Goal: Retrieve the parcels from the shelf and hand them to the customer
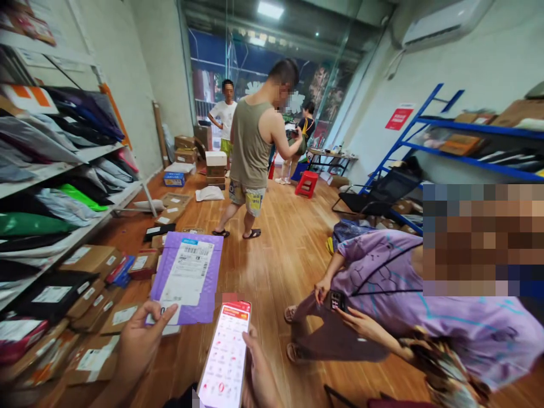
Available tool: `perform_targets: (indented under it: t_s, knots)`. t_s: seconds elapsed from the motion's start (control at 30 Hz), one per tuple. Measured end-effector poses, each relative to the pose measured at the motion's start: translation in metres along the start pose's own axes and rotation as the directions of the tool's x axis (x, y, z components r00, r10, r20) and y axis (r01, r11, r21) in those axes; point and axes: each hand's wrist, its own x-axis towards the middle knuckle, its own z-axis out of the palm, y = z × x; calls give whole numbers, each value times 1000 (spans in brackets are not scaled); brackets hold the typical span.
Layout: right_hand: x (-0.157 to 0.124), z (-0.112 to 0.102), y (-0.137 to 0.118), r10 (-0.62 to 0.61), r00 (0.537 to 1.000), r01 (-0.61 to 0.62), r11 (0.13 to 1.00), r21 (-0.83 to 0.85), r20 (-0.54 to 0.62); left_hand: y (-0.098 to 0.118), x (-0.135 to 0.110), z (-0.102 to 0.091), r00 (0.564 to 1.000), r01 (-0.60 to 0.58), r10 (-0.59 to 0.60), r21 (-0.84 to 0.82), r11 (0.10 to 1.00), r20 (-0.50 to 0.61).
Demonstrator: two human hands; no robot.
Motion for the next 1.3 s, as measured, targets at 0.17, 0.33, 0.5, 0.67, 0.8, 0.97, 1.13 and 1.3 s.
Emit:
perform_targets:
  t_s: [0.17, 0.33, 0.5, 0.67, 0.8, 0.97, 1.13, 1.3]
  knots:
    - [-12, 10, -15, -15, 1000, 13, 997, -76, -21, 0, 1, 4, 1000, 28, -28, -31, 999, -3]
    - [-25, 44, -22, -58, 998, 58, 998, -24, -7, -1, 1, 6, 1000, -18, 18, 23, 1000, -8]
    - [-17, 71, -21, -288, 956, 291, 956, -41, 58, -3, -1, 10, 998, 60, -60, 16, 998, 24]
    - [1, 80, -19, -233, 933, 266, 960, -92, 274, 5, -2, 16, 967, 240, -233, -58, 969, 104]
    - [7, 81, -20, -269, 928, 312, 940, -142, 256, 0, -2, 16, 954, 274, -270, -17, 962, 128]
    - [8, 79, -19, -332, 935, 353, 903, -244, 125, -18, -1, 14, 954, 276, -265, -66, 959, 142]
    - [2, 91, -16, -379, 920, 392, 901, -187, 102, -23, 0, 15, 974, 225, -219, -125, 966, 56]
    - [2, 90, -14, -373, 926, 377, 900, -219, 61, -17, -2, 15, 952, 298, -280, -161, 941, 127]
